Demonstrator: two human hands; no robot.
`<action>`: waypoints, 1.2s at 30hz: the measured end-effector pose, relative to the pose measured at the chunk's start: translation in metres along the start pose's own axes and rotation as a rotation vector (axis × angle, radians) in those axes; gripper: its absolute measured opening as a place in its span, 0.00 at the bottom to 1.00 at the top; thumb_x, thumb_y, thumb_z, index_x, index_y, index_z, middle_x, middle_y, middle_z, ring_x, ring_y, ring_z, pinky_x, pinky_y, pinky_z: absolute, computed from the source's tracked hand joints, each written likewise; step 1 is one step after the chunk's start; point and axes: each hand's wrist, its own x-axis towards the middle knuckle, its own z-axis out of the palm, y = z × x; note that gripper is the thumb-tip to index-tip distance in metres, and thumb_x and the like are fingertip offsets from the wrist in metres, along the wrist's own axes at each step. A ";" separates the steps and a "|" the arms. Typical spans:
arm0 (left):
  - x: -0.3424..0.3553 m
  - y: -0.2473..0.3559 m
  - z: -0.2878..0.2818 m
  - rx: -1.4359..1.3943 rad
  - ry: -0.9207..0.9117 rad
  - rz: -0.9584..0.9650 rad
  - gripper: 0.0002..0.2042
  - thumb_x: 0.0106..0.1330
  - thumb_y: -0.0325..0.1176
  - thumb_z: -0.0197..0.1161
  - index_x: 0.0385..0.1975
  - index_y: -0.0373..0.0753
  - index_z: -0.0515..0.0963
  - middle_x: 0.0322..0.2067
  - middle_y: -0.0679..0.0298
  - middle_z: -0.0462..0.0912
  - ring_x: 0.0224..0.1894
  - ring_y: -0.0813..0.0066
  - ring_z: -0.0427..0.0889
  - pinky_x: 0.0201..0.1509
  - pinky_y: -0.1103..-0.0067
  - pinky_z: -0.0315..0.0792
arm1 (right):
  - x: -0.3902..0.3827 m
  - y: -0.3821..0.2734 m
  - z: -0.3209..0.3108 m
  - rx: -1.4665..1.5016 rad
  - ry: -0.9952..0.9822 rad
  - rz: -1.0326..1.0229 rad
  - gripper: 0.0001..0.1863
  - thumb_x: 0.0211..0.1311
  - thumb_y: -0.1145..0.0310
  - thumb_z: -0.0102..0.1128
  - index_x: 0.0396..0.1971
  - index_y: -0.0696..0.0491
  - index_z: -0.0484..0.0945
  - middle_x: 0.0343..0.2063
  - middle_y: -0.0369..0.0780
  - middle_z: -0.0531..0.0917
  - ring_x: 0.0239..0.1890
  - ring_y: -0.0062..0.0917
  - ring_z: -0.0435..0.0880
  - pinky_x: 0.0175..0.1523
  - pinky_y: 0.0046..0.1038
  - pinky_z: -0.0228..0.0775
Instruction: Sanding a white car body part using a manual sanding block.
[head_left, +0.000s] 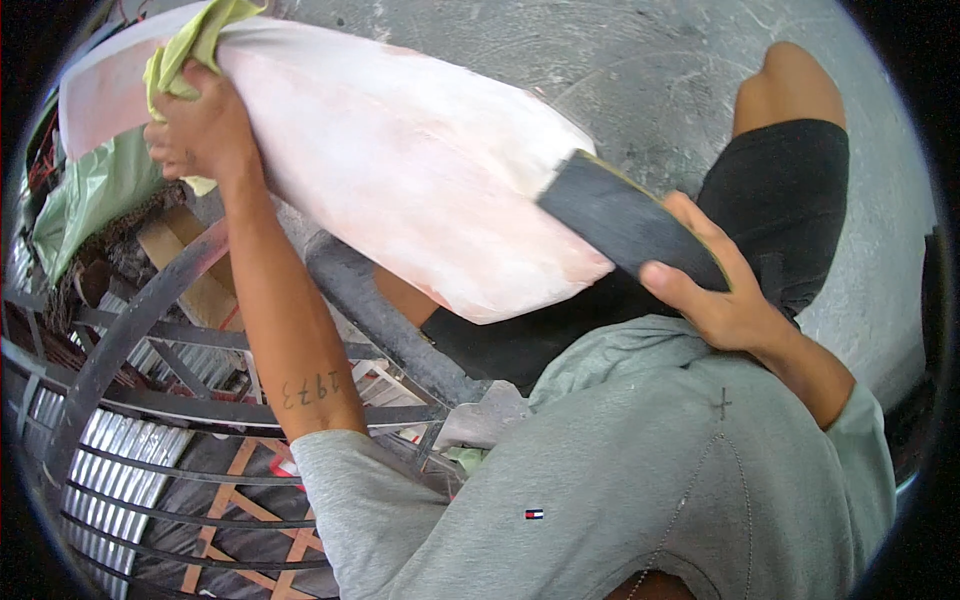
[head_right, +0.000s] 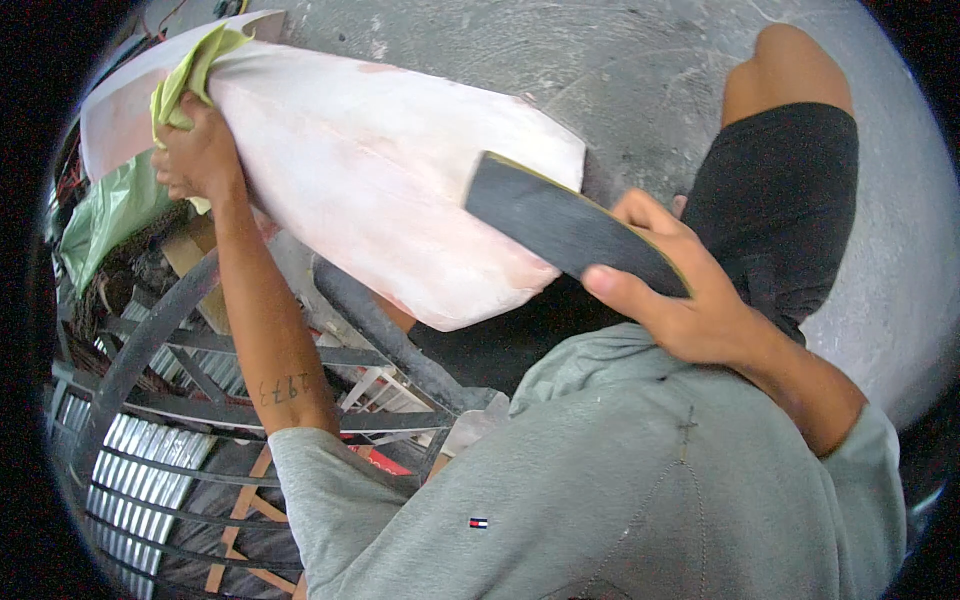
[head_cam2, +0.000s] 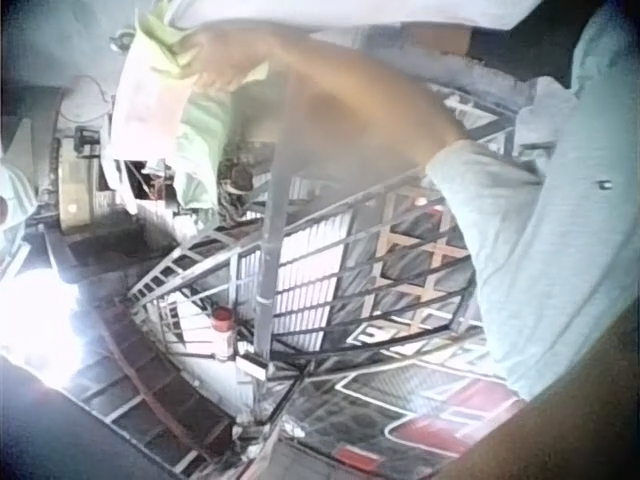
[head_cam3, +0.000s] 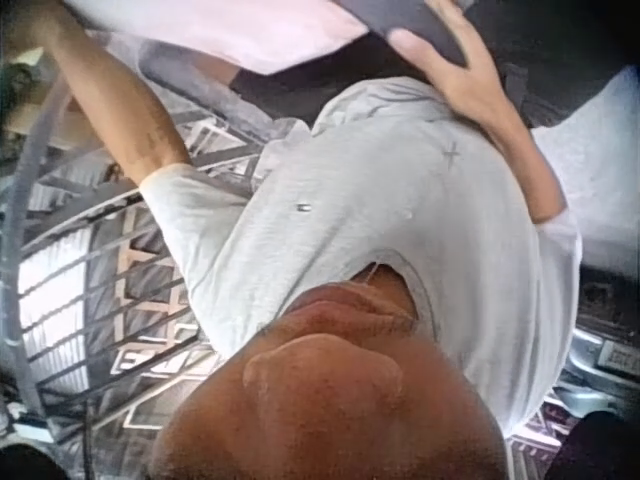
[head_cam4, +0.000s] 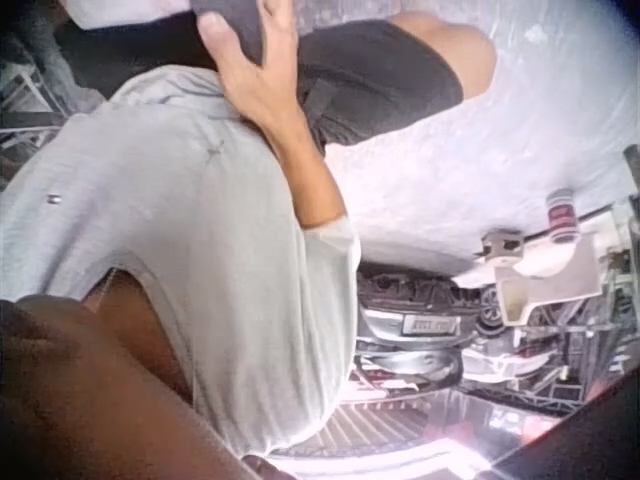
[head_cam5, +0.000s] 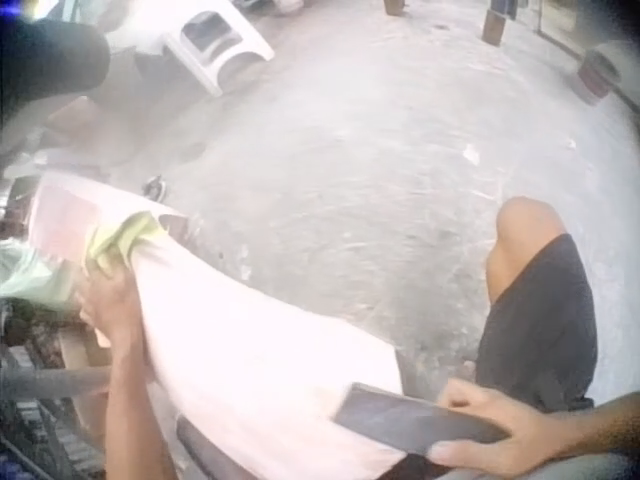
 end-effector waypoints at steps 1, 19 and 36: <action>0.001 0.000 0.000 0.001 0.000 0.023 0.36 0.69 0.65 0.51 0.64 0.40 0.75 0.57 0.38 0.73 0.62 0.39 0.69 0.67 0.49 0.57 | 0.003 -0.004 0.001 -0.001 0.021 -0.007 0.27 0.72 0.54 0.62 0.56 0.64 0.77 0.51 0.44 0.77 0.55 0.28 0.76 0.63 0.33 0.67; -0.012 -0.009 -0.005 -0.050 0.132 0.014 0.32 0.70 0.60 0.53 0.59 0.38 0.77 0.51 0.39 0.75 0.57 0.40 0.71 0.64 0.50 0.59 | 0.091 -0.010 0.032 0.066 0.131 -0.099 0.42 0.67 0.47 0.66 0.69 0.64 0.66 0.58 0.47 0.79 0.60 0.27 0.76 0.65 0.27 0.67; -0.014 -0.009 -0.004 -0.056 0.087 -0.023 0.29 0.69 0.58 0.56 0.54 0.37 0.79 0.50 0.44 0.75 0.56 0.43 0.71 0.61 0.50 0.61 | 0.164 -0.030 0.046 -0.088 0.201 -0.161 0.31 0.67 0.45 0.65 0.53 0.59 0.76 0.42 0.42 0.84 0.43 0.25 0.82 0.50 0.31 0.75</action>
